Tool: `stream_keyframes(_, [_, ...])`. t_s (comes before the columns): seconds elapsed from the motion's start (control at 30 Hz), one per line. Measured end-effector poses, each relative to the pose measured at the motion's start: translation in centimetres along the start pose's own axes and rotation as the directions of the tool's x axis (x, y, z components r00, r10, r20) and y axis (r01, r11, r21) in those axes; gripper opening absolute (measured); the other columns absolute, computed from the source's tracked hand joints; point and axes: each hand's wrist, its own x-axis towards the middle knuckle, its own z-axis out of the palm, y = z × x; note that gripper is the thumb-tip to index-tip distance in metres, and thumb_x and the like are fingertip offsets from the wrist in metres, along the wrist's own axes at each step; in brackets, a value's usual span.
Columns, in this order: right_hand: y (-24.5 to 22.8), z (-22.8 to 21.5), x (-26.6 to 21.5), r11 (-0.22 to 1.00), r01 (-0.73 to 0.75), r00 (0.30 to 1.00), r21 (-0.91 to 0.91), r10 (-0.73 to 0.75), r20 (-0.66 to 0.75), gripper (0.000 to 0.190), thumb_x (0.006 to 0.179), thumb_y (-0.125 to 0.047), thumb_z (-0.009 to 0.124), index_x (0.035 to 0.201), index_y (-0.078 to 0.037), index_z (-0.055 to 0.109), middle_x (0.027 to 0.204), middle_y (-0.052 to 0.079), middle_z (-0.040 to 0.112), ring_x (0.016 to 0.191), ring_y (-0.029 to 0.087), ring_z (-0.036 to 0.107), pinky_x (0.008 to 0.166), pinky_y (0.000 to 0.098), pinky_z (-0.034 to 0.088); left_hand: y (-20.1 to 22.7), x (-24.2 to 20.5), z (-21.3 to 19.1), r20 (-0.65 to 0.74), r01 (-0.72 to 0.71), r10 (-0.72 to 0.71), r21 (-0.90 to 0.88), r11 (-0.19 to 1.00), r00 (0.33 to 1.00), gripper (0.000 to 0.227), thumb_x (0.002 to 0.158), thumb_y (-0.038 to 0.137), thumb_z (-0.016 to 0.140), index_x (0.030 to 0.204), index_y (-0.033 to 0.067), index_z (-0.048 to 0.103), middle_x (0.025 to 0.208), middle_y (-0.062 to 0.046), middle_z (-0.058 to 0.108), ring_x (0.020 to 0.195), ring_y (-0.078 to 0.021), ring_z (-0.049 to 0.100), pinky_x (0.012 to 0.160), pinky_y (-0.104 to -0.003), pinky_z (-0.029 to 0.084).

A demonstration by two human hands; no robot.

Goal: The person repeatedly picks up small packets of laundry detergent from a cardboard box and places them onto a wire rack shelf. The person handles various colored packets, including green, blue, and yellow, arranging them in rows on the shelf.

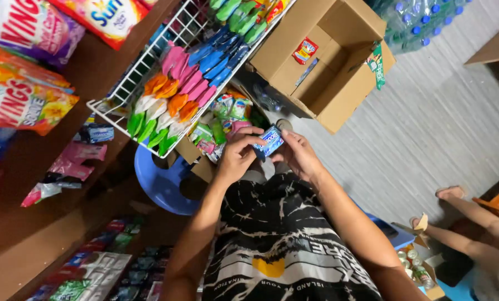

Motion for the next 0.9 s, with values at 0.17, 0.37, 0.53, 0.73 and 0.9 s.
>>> stream_keyframes(0.17, [-1.5,2.5,-0.5,0.984,0.18,0.977,0.004,-0.179,0.114,0.024,0.105,-0.016,0.06,0.122,0.0,0.066,0.106,0.006,0.073,0.085,0.013,0.069,0.074,0.0292,0.059,4.8,-0.4,-0.2,-0.126,0.125,-0.213,-0.493,0.861,0.969,0.068,0.083,-0.007,0.05,0.149,0.0073,0.05,0.141,-0.007,0.063,0.117,-0.0149,0.062,0.097,-0.025,0.051])
stream_keyframes(0.37, [-1.3,3.4,-1.4,0.95,0.301,0.951,-0.087,-0.291,0.105,0.024,0.106,-0.014,0.065,0.125,0.0,0.066,0.105,0.007,0.072,0.083,0.014,0.068,0.075,0.0287,0.057,5.7,-0.9,0.1,-0.146,0.235,-0.339,-0.474,0.849,0.929,0.044,0.095,0.001,0.07,0.137,-0.0036,0.058,0.12,-0.013,0.071,0.108,-0.0173,0.067,0.092,-0.029,0.055])
stream_keyframes(0.53, [-4.0,6.0,-3.4,0.918,0.324,0.946,-0.227,-0.309,0.097,0.034,0.101,-0.017,0.063,0.133,-0.006,0.06,0.115,0.006,0.072,0.097,0.015,0.069,0.083,0.03,0.056,13.3,2.8,-4.5,-0.289,0.019,-0.03,-0.039,0.999,0.957,0.036,0.093,-0.001,0.074,0.128,-0.0017,0.064,0.124,-0.01,0.072,0.112,-0.0153,0.068,0.096,-0.029,0.055])
stream_keyframes(0.73, [-3.5,4.5,-3.3,0.878,0.364,0.931,-0.311,-0.349,0.105,0.036,0.103,-0.019,0.063,0.134,-0.003,0.059,0.115,0.01,0.073,0.101,0.017,0.069,0.088,0.0327,0.056,17.5,12.0,-10.6,-0.362,-0.018,0.235,0.512,0.859,0.902,0.03,0.092,0.005,0.077,0.12,0.0025,0.07,0.108,-0.017,0.076,0.092,-0.0289,0.074,0.078,-0.037,0.059])
stream_keyframes(0.9, [-3.1,4.2,-3.4,0.862,0.372,0.928,-0.343,-0.354,0.117,0.034,0.103,-0.019,0.064,0.132,-0.002,0.061,0.113,0.01,0.073,0.101,0.017,0.068,0.09,0.0332,0.055,10.9,18.8,-11.7,-0.254,-0.086,0.34,0.675,0.733,0.905,0.03,0.088,0.001,0.076,0.117,-0.001,0.069,0.102,-0.024,0.073,0.096,-0.0427,0.071,0.083,-0.045,0.057])
